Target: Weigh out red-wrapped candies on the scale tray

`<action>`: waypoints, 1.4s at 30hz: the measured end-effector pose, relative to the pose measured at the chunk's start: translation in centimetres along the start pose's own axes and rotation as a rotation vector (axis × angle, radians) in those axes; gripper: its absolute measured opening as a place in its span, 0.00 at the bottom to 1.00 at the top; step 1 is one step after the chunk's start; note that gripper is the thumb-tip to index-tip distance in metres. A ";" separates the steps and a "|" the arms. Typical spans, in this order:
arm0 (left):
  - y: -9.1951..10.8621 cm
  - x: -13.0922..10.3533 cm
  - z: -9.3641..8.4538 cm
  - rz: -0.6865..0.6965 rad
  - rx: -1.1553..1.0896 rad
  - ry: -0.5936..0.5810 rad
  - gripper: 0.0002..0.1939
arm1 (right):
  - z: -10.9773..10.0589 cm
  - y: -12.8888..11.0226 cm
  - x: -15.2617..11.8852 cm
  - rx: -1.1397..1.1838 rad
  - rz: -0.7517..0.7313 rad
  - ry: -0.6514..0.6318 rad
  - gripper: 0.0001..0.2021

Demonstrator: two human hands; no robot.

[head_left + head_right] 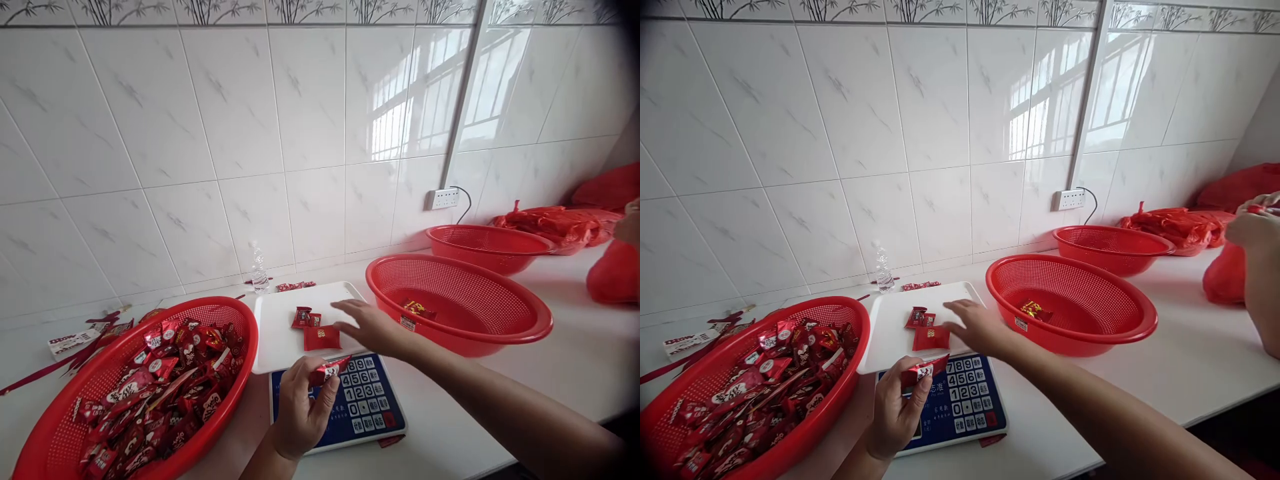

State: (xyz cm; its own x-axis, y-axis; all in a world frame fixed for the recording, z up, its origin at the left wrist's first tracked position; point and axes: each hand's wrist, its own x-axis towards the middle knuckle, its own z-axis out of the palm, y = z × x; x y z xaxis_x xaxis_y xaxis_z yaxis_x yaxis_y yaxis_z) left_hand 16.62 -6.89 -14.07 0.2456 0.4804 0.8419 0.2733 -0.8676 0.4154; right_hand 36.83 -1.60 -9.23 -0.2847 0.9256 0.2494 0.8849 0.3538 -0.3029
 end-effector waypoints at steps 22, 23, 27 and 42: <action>0.1 -0.1 0.2 0.010 -0.007 -0.008 0.02 | -5.1 5.9 -0.4 -0.246 0.316 0.330 0.17; 0.1 -0.1 0.2 0.014 -0.008 -0.007 0.03 | -5.6 7.0 -0.5 -0.270 0.369 0.318 0.19; 0.2 -0.1 0.2 0.015 -0.023 -0.009 0.02 | -5.6 9.2 -0.8 -0.302 0.423 0.249 0.22; 0.2 0.2 0.0 0.005 0.058 0.016 0.03 | 2.3 -3.7 3.3 0.012 -0.022 -0.046 0.23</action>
State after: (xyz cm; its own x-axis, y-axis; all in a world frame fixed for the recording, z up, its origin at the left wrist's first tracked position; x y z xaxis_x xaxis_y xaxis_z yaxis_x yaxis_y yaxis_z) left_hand 16.74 -7.03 -13.84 0.2320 0.4735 0.8497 0.3257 -0.8609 0.3909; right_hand 31.77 0.47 -9.40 -0.3210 0.9226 0.2140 0.8738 0.3757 -0.3087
